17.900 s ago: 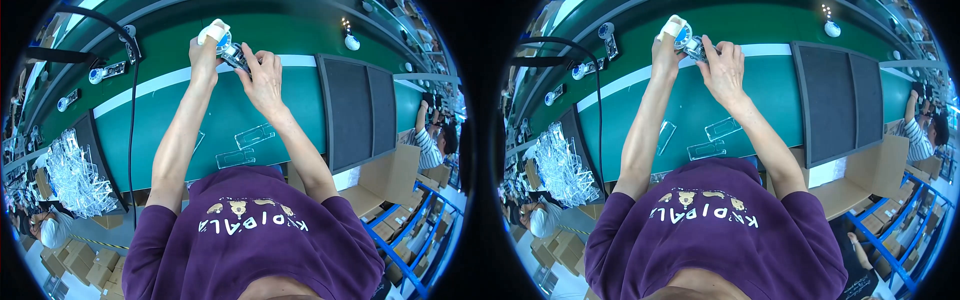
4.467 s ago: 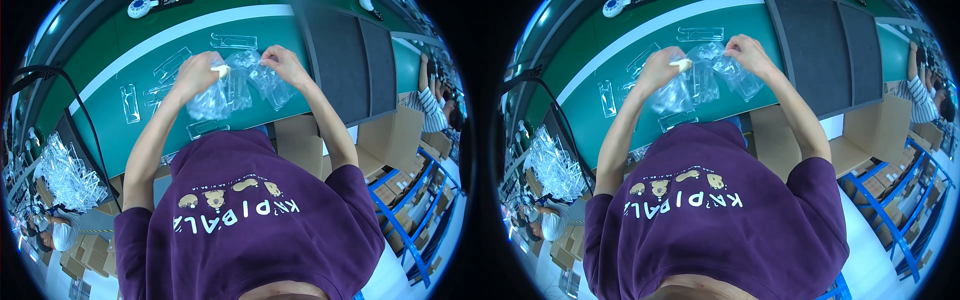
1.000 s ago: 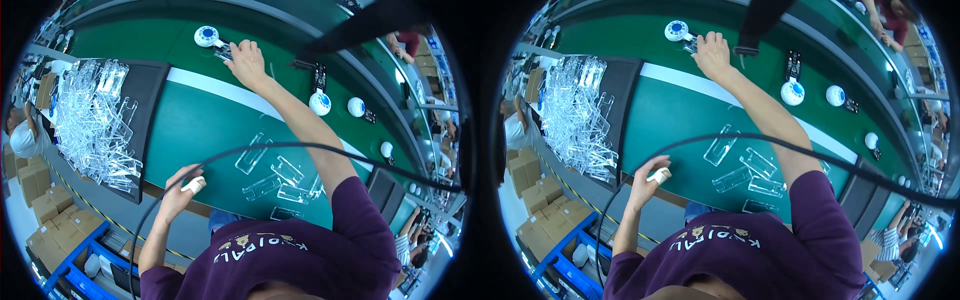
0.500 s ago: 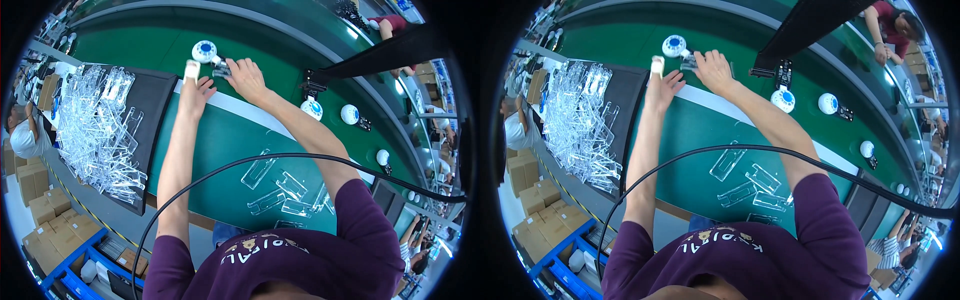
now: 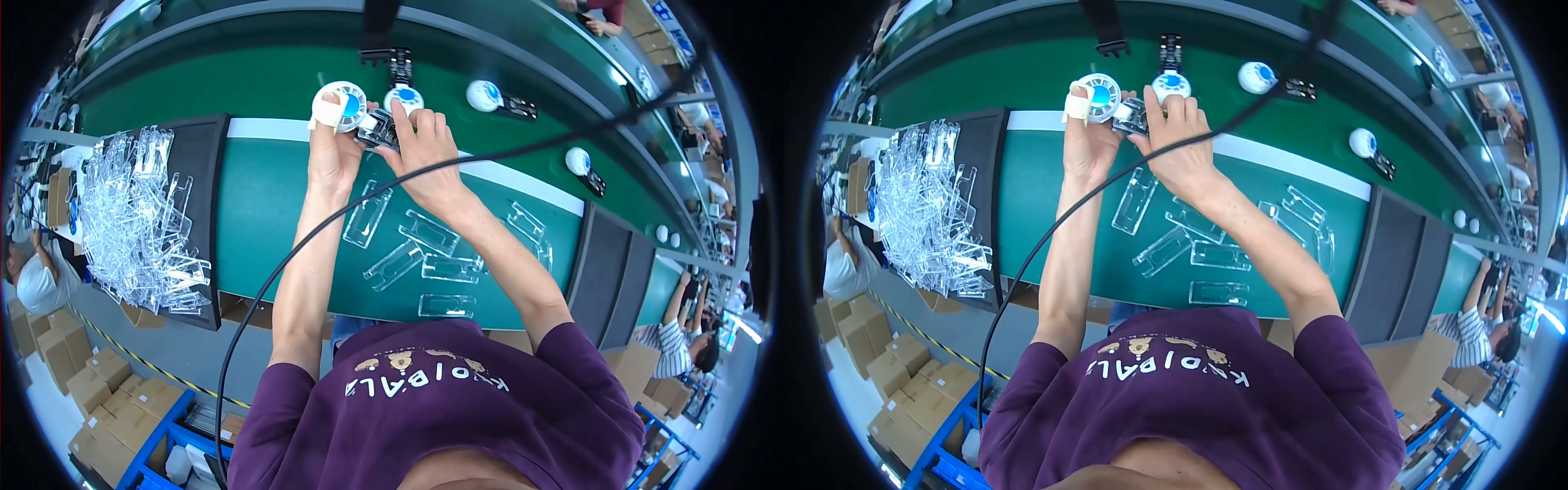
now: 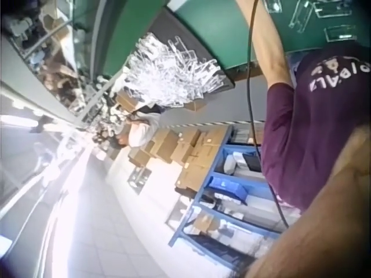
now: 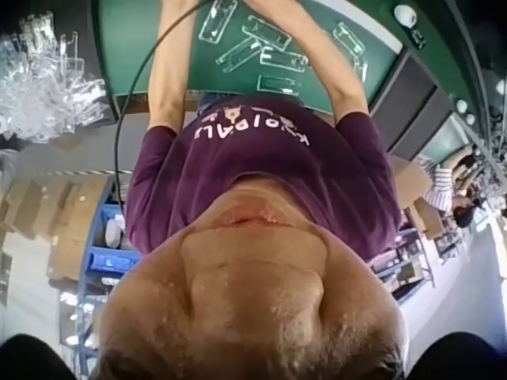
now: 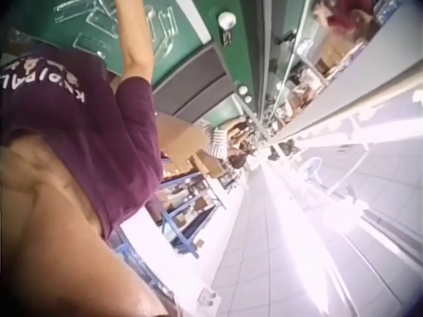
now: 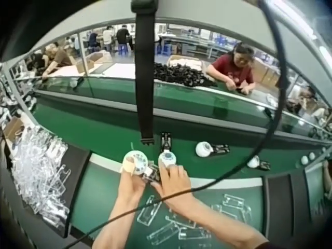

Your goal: Assembling small circular plastic components onto a base device and packing them into a cardboard box.

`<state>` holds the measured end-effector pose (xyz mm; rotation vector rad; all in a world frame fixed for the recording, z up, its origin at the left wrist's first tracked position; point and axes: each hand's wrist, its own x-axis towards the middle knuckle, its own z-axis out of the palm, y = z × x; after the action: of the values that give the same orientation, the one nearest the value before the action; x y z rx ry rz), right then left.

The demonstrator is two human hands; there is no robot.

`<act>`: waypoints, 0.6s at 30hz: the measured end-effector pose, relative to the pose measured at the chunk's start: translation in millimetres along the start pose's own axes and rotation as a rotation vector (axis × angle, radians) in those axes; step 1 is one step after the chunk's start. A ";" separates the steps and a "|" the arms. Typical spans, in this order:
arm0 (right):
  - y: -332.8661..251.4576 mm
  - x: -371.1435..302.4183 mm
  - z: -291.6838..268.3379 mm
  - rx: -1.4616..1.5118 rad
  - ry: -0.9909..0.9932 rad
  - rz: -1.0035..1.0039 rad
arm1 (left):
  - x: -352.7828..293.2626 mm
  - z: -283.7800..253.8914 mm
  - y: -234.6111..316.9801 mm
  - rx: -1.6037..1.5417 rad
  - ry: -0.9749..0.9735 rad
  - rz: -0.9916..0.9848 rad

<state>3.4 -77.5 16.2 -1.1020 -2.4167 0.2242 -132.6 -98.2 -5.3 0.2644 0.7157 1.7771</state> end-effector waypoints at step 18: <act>6.8 -74.5 -34.4 -0.009 0.000 0.007 | -59.8 16.9 -55.1 0.023 -0.086 -0.212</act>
<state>66.6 -130.2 18.0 -1.1148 -2.4161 0.2158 -60.5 -138.6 -13.9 0.2689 0.6775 1.5486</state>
